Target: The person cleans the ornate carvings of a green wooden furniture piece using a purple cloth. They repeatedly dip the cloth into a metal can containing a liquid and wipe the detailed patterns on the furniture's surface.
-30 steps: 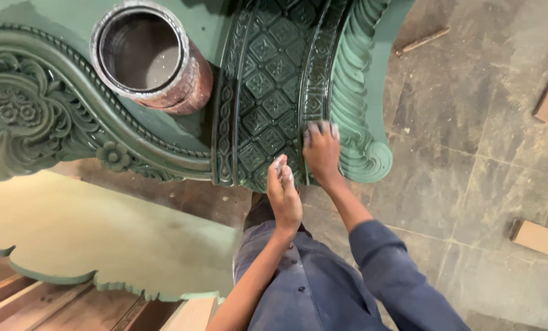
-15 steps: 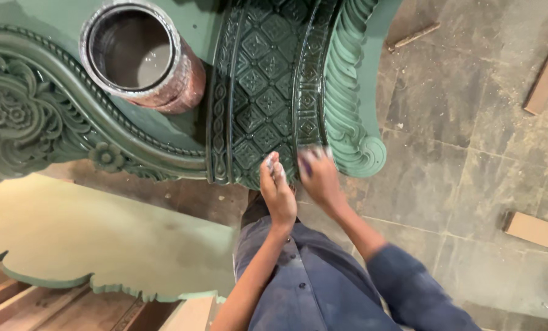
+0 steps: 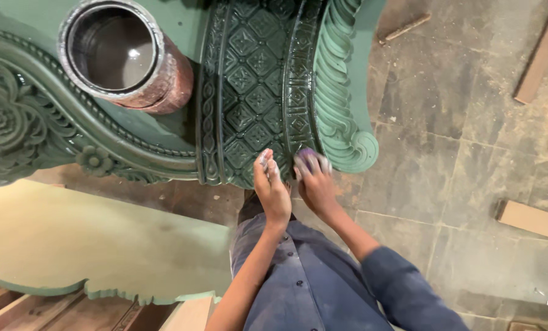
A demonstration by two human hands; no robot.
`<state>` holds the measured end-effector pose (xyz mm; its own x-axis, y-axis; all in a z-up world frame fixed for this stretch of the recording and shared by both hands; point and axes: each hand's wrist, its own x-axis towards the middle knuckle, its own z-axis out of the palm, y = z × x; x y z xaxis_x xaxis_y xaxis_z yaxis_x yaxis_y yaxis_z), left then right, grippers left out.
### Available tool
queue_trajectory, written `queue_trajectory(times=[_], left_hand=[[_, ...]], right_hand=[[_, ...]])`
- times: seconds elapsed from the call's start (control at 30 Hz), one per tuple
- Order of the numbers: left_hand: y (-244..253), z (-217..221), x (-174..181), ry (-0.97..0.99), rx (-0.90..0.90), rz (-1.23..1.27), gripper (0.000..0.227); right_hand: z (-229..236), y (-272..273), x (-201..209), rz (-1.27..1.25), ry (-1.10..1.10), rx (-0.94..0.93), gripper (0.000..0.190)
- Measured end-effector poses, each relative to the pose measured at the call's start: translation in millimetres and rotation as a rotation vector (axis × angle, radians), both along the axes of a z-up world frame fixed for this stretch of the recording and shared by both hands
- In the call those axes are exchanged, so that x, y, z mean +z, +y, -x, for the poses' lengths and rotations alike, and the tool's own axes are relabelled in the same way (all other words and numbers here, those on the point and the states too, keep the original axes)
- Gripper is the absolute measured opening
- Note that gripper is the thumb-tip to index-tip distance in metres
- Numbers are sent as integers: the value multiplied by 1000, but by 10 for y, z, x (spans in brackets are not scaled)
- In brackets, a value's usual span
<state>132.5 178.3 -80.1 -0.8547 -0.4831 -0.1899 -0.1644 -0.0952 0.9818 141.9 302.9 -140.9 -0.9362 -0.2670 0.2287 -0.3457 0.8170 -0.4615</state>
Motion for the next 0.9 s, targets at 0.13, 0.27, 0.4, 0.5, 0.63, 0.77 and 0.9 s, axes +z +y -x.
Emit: queue_trajectory(times=[0.13, 0.27, 0.4, 0.5, 0.63, 0.77, 0.9], left_hand=[[13, 17, -14, -6, -22, -11, 39], [0, 8, -29, 10, 8, -53, 38], [-170, 24, 1, 14, 69, -57, 37], [-243, 8, 7, 22, 107, -102, 38], [-379, -87, -45, 0, 126, -34, 38], [-473, -144, -17, 5, 153, -14, 39], [-508, -168, -5, -4, 168, -19, 39]], right_hand=[[116, -234, -108, -76, 128, 83, 52], [-50, 123, -23, -216, -64, 100, 53], [-36, 121, 86, -108, -13, -45, 51], [56, -194, 92, 1, -27, 10, 45], [-106, -563, 96, -37, 16, 163, 47], [-233, -372, 228, 123, -152, 216, 35], [-85, 10, 243, 151, -392, 93, 38]])
